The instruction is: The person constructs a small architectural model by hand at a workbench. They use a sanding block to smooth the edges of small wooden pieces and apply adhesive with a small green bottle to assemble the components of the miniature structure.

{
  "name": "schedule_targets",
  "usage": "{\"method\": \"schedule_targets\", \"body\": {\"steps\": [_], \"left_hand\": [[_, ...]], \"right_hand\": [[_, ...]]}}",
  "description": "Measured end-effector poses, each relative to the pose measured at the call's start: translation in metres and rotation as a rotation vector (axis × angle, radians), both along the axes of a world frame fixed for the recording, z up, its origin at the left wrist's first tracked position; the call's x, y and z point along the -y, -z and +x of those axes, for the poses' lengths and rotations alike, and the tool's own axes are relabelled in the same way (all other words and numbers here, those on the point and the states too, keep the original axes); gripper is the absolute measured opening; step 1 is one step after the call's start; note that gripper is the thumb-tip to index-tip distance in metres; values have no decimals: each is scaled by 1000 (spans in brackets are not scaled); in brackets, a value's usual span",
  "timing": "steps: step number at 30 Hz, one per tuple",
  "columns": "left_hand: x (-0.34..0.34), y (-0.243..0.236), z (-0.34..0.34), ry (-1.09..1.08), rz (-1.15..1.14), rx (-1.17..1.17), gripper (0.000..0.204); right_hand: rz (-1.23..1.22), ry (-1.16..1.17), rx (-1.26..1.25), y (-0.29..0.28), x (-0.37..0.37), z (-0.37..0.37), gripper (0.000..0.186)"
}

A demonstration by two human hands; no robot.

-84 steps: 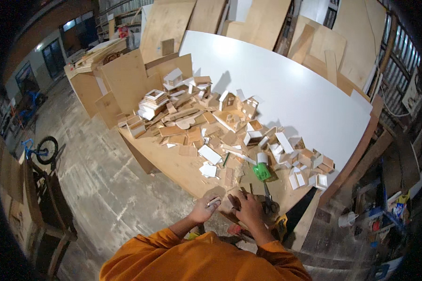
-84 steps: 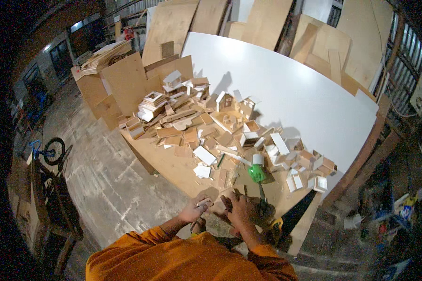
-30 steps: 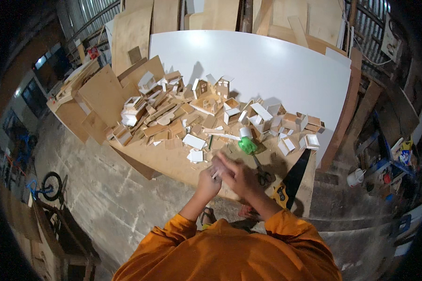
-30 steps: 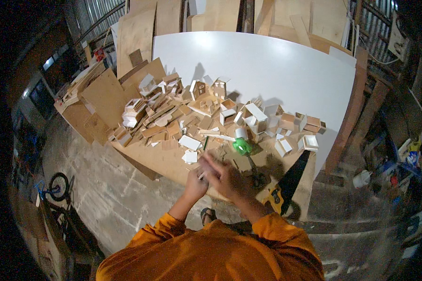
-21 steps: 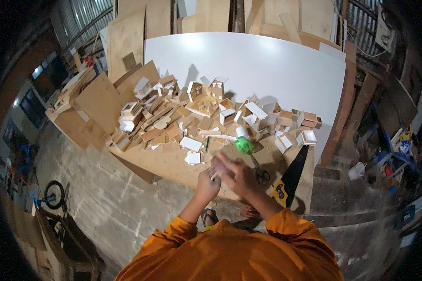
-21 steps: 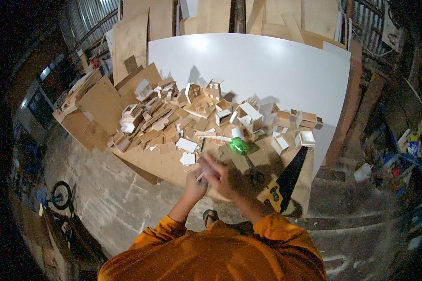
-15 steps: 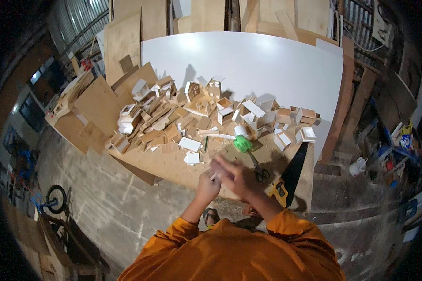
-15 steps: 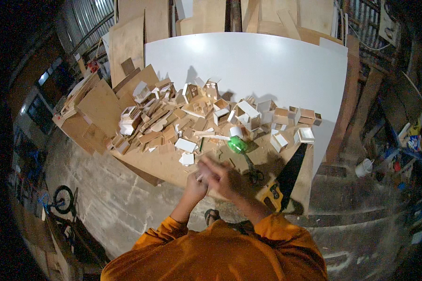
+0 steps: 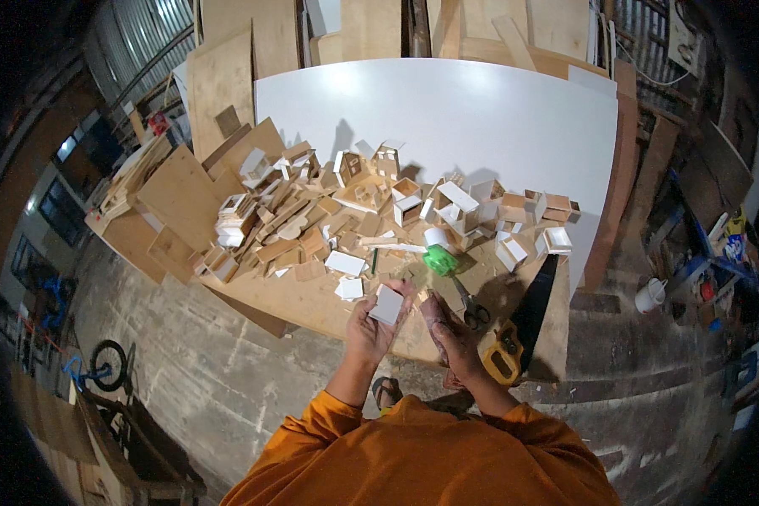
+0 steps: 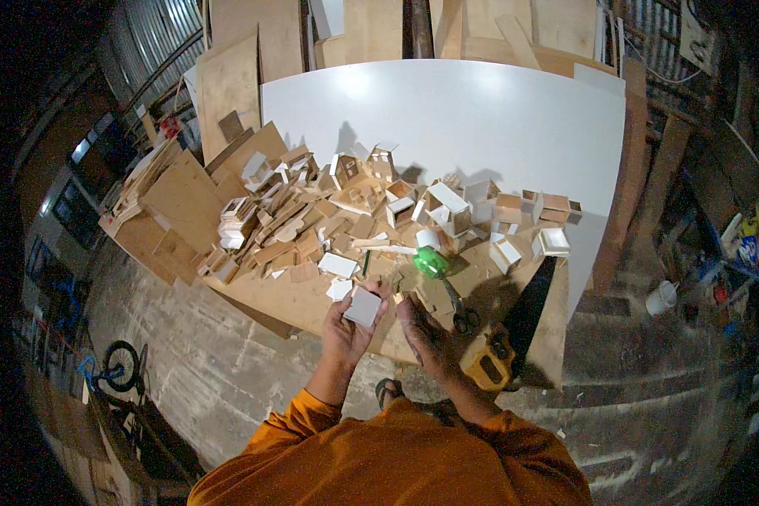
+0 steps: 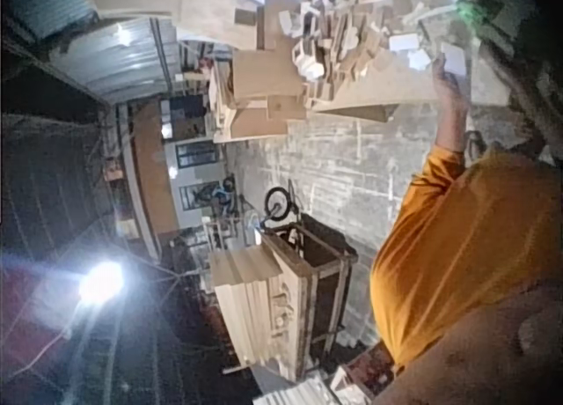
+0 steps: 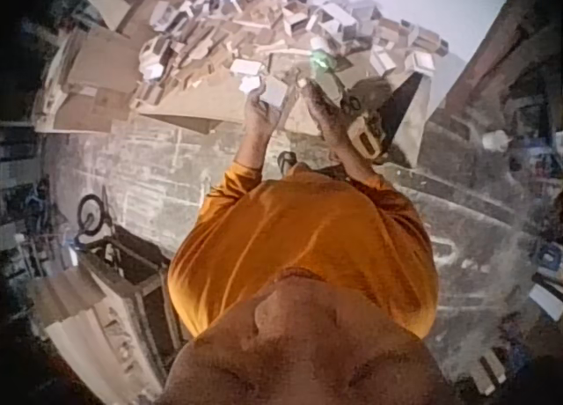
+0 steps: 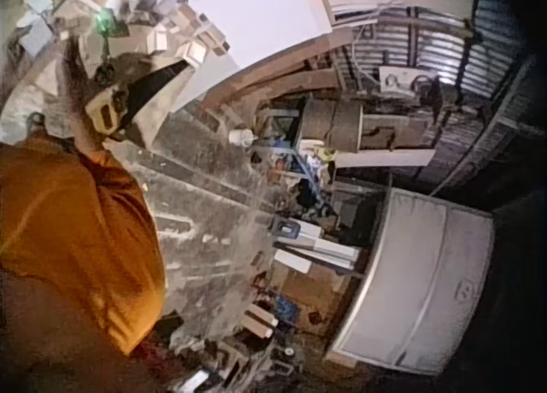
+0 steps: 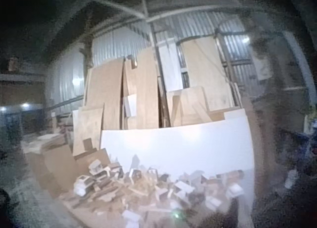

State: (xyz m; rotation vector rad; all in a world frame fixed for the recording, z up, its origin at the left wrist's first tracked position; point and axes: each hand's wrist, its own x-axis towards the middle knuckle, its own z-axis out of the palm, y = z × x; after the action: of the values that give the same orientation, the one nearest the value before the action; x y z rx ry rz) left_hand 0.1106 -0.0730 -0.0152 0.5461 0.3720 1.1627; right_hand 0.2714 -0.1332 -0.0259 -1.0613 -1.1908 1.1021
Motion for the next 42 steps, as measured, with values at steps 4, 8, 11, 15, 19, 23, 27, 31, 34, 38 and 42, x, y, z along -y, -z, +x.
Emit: {"method": "schedule_targets", "body": {"steps": [4,8,11,15,19,23,27,31,34,38,42], "left_hand": [[0,-2,13,3,-17,140,51],[12,-2,22,110,-88,249,46],[19,11,23,282,-82,384,44],[26,22,17,472,-73,290,46],[38,3,18,390,82,-126,54],[34,17,13,420,337,-391,55],[34,48,3,265,462,-756,39],[46,31,18,-2,790,-1009,26],[46,23,28,-95,839,-1134,21],[42,29,28,-16,619,-1260,16],[42,38,32,-266,783,-1055,13]], "right_hand": [[115,29,-169,10,1,-3,64],[260,123,507,-9,5,7,62],[384,195,639,-19,8,5,62],[434,132,716,-22,4,21,61],[427,124,519,-13,-2,33,63],[367,60,559,-17,4,33,61],[425,20,582,-31,20,23,59],[474,4,667,-38,27,27,59],[507,58,693,-38,27,24,56],[488,8,724,-25,38,15,52],[501,-95,736,-31,38,22,49]]}}
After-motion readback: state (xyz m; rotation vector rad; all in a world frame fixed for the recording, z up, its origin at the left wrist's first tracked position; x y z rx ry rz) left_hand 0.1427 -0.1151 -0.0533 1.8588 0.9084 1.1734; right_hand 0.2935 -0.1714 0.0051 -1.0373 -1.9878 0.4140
